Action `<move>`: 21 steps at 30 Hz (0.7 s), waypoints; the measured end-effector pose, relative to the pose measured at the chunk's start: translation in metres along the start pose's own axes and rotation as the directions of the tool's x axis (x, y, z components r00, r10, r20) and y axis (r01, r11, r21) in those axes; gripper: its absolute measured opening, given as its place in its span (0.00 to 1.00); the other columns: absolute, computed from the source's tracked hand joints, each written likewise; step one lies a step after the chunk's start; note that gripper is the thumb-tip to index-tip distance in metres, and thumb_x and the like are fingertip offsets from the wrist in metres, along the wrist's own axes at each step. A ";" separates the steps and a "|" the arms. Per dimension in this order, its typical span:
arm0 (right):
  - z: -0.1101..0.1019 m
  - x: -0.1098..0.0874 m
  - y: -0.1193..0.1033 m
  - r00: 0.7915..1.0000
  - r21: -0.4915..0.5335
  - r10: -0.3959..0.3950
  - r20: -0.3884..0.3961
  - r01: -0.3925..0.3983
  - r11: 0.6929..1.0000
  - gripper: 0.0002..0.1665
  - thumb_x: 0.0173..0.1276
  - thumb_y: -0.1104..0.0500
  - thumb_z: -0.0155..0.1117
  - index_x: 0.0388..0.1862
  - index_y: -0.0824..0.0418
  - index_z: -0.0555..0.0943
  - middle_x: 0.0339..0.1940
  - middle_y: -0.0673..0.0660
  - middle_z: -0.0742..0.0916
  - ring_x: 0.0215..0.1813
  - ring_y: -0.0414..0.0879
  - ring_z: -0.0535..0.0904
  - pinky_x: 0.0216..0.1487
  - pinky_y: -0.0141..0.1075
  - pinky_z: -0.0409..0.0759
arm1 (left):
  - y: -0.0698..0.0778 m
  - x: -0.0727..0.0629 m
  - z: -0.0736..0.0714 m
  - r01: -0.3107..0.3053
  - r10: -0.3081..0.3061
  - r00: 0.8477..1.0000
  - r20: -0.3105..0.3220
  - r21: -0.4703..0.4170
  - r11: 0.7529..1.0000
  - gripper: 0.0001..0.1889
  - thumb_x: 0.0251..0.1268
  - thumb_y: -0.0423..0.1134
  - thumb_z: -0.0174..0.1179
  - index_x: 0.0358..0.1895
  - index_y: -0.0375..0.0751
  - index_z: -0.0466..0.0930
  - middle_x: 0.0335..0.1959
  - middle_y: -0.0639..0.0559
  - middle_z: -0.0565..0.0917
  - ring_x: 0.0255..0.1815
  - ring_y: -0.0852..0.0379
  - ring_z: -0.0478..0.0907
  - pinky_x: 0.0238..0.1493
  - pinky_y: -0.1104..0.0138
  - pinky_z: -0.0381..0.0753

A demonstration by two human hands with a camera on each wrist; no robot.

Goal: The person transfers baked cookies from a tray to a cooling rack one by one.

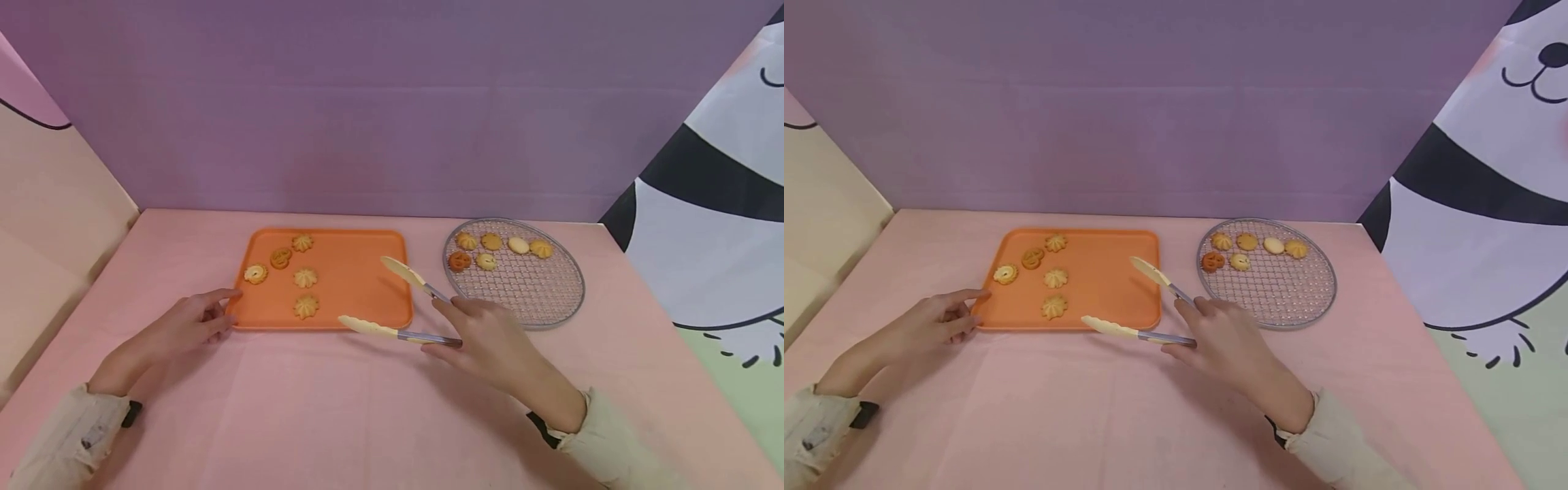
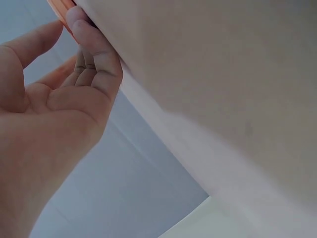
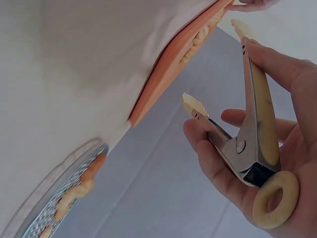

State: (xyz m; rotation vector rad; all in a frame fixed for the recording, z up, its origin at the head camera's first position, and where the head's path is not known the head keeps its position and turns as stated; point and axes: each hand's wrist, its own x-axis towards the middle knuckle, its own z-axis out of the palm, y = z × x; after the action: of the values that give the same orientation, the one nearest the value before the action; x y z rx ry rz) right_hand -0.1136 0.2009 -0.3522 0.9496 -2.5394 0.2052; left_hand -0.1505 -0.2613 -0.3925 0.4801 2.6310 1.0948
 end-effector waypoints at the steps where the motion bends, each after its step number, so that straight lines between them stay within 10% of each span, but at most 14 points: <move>1: 0.001 0.002 -0.002 1.000 -0.002 -0.007 0.001 0.007 1.000 0.36 0.54 0.38 0.76 0.52 0.62 0.83 0.31 0.52 0.85 0.27 0.45 0.79 0.26 0.42 0.79 | 0.000 0.000 0.000 -0.006 0.006 1.000 0.000 -0.002 1.000 0.29 0.70 0.32 0.60 0.70 0.25 0.64 0.27 0.49 0.78 0.24 0.57 0.75 0.24 0.70 0.76; 21: 0.022 0.058 -0.029 0.994 -0.060 -0.103 -0.026 0.102 0.993 0.46 0.58 0.38 0.74 0.66 0.64 0.74 0.25 0.53 0.82 0.23 0.47 0.76 0.23 0.39 0.75 | -0.001 0.001 -0.001 -0.020 0.020 1.000 -0.005 -0.004 1.000 0.29 0.70 0.30 0.60 0.70 0.24 0.64 0.27 0.50 0.78 0.23 0.59 0.74 0.24 0.70 0.75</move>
State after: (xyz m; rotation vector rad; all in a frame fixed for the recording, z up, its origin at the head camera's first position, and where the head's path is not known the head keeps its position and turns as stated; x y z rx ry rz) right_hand -0.1409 0.1385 -0.3471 1.0437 -2.4488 0.1131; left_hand -0.1521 -0.2626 -0.3924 0.5040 2.6333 1.1091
